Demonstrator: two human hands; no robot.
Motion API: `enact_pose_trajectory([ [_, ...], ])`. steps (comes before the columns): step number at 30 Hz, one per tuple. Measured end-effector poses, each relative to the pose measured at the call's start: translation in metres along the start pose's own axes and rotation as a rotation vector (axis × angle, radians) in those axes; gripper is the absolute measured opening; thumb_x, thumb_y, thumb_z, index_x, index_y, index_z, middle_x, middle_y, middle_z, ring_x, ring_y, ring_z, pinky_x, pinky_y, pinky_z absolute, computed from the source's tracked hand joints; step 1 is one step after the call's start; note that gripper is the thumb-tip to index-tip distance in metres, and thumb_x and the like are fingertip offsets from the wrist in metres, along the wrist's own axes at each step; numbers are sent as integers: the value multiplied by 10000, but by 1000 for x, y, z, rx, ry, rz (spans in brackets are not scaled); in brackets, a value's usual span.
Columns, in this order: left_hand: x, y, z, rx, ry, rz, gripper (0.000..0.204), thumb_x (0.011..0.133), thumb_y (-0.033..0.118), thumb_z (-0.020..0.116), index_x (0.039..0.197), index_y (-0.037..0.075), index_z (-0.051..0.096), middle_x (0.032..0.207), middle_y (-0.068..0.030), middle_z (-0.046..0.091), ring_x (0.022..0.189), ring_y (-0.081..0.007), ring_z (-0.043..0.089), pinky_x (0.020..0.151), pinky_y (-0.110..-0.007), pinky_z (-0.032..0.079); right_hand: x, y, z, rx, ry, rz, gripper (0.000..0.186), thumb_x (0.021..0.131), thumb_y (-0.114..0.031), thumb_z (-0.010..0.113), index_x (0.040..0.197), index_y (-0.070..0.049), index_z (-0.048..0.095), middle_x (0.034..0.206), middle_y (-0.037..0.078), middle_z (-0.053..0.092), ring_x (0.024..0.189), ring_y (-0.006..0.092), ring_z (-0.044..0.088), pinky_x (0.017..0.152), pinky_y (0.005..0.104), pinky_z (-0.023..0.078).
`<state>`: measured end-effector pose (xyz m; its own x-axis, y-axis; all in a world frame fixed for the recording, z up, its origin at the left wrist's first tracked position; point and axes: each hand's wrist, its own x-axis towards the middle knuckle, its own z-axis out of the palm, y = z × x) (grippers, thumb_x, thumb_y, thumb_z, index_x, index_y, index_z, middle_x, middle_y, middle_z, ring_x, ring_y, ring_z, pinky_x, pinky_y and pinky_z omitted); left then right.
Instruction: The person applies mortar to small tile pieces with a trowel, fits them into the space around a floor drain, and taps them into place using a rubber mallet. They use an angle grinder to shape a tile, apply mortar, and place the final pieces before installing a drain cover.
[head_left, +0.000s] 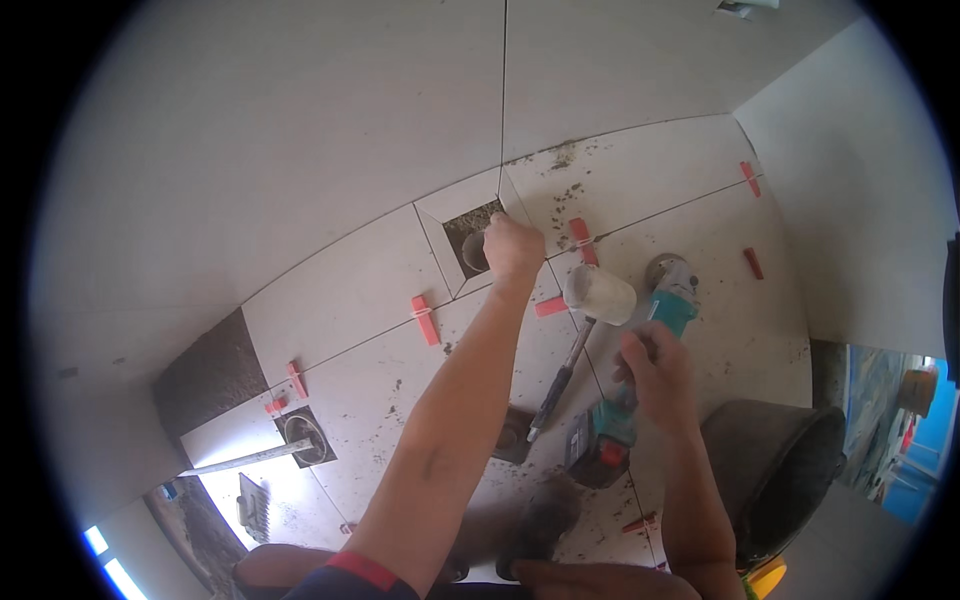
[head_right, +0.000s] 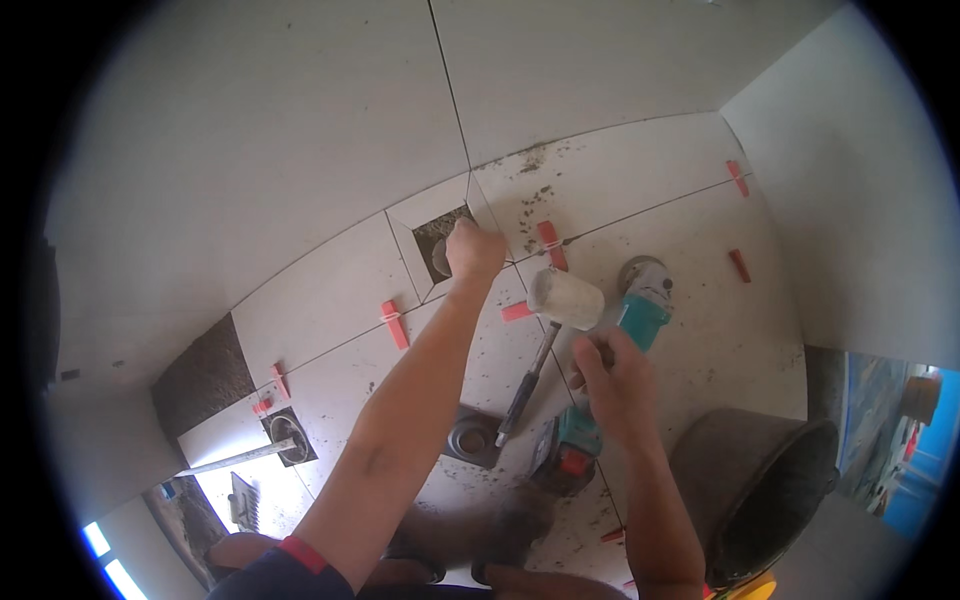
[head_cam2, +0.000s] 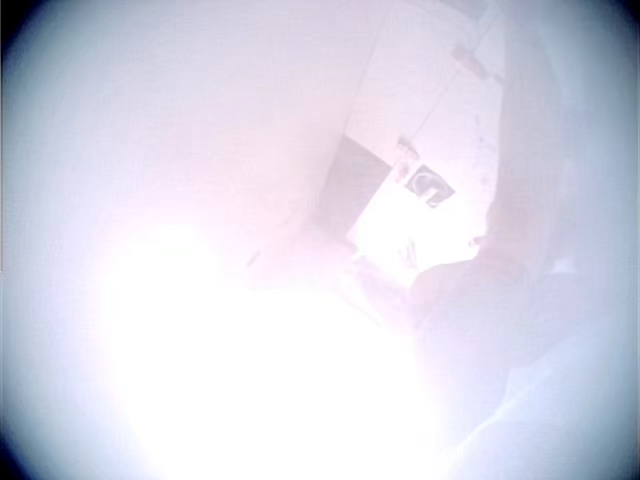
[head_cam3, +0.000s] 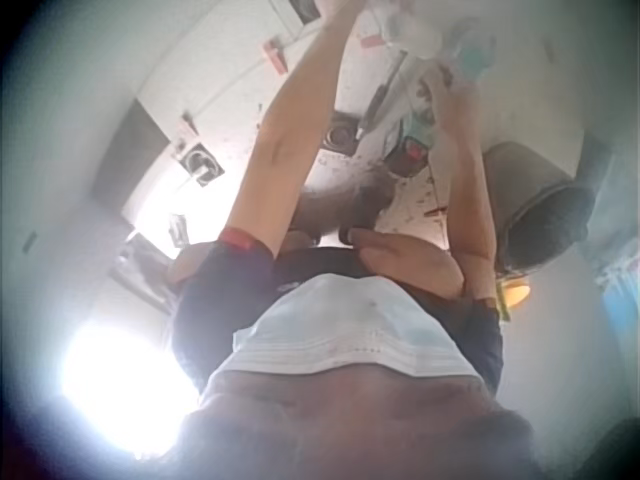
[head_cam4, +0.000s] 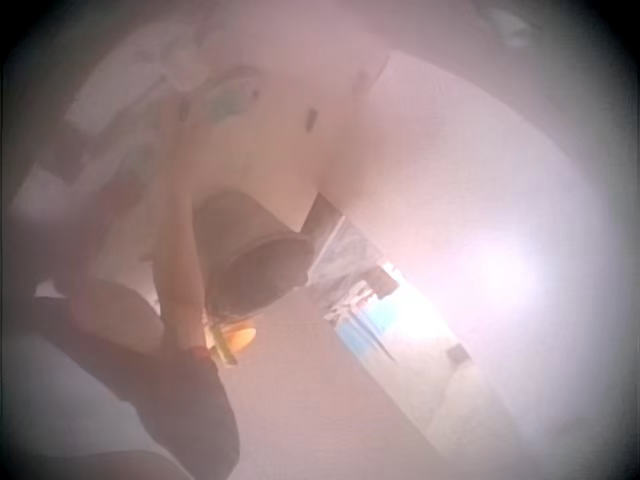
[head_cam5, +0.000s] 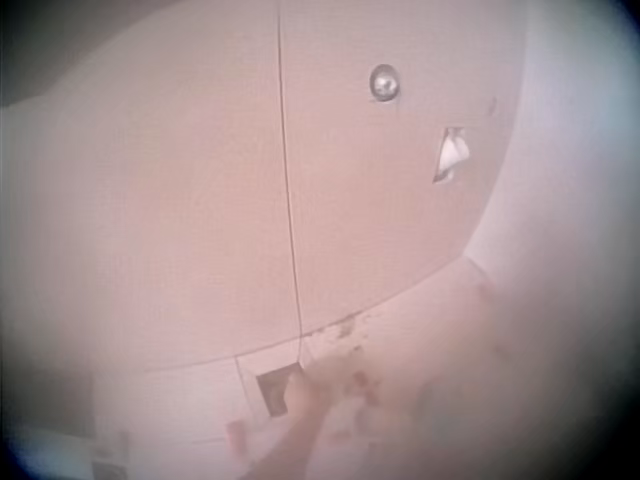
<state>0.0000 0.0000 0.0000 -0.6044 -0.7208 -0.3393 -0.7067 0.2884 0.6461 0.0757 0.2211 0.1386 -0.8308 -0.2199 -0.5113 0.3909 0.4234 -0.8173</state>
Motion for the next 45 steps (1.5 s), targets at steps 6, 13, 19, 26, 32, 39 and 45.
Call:
enact_pose_trajectory([
  [6, 8, -16, 26, -106, 142, 26, 370, 757, 249, 638, 908, -89, 641, 933, -308, 672, 944, -433, 664, 854, -456, 529, -4, -1, -2, -19, -4, 13, 231, 962, -233, 602, 952, -2, 603, 733, 32, 628, 623, 86, 599, 572, 242, 462],
  [13, 26, -14, 3, -107, -34, -14, 344, 757, 240, 642, 776, -100, 687, 868, -318, 675, 886, -423, 686, 836, -460, 541, -7, 10, 3, -85, -12, 41, 222, 955, -217, 605, 942, 5, 598, 721, 33, 622, 630, 100, 600, 589, 261, 475],
  [19, 31, -23, 4, -310, -26, -70, 301, 738, 221, 636, 765, -72, 699, 821, -295, 681, 860, -422, 689, 802, -454, 538, -11, 14, 13, -30, -29, 57, 231, 955, -223, 603, 939, 8, 596, 743, 42, 625, 631, 111, 604, 604, 267, 481],
  [26, 27, -18, -10, -577, -107, -105, 210, 751, 181, 707, 713, -23, 674, 715, -130, 660, 610, -223, 600, 601, -382, 485, -18, 21, 21, -108, -75, 14, 230, 960, -231, 601, 931, -3, 597, 749, 31, 622, 655, 110, 608, 624, 272, 489],
  [32, -37, -27, -61, -1337, -672, -162, 220, 896, 137, 647, 1061, -7, 627, 769, 8, 564, 628, -85, 485, 534, -255, 365, -73, -25, 1, -405, 152, -99, 198, 940, -194, 617, 1014, -10, 622, 782, 78, 629, 694, 140, 613, 640, 296, 498],
  [39, -107, -64, -105, -1354, -1536, -144, 297, 954, 233, 616, 1135, 0, 591, 805, 23, 541, 609, -68, 445, 515, -218, 325, -244, -29, -117, -861, 752, -76, 367, 889, -229, 664, 1160, 4, 584, 1104, 205, 600, 980, 328, 603, 867, 399, 484],
  [45, -130, -71, -115, -918, -1500, -75, 461, 884, 397, 689, 1083, -9, 597, 797, -44, 631, 560, -64, 532, 439, -190, 389, -320, 8, -141, -1142, 401, 518, 597, 790, -354, 768, 1244, -25, 562, 1201, 178, 606, 1138, 353, 562, 964, 455, 437],
])
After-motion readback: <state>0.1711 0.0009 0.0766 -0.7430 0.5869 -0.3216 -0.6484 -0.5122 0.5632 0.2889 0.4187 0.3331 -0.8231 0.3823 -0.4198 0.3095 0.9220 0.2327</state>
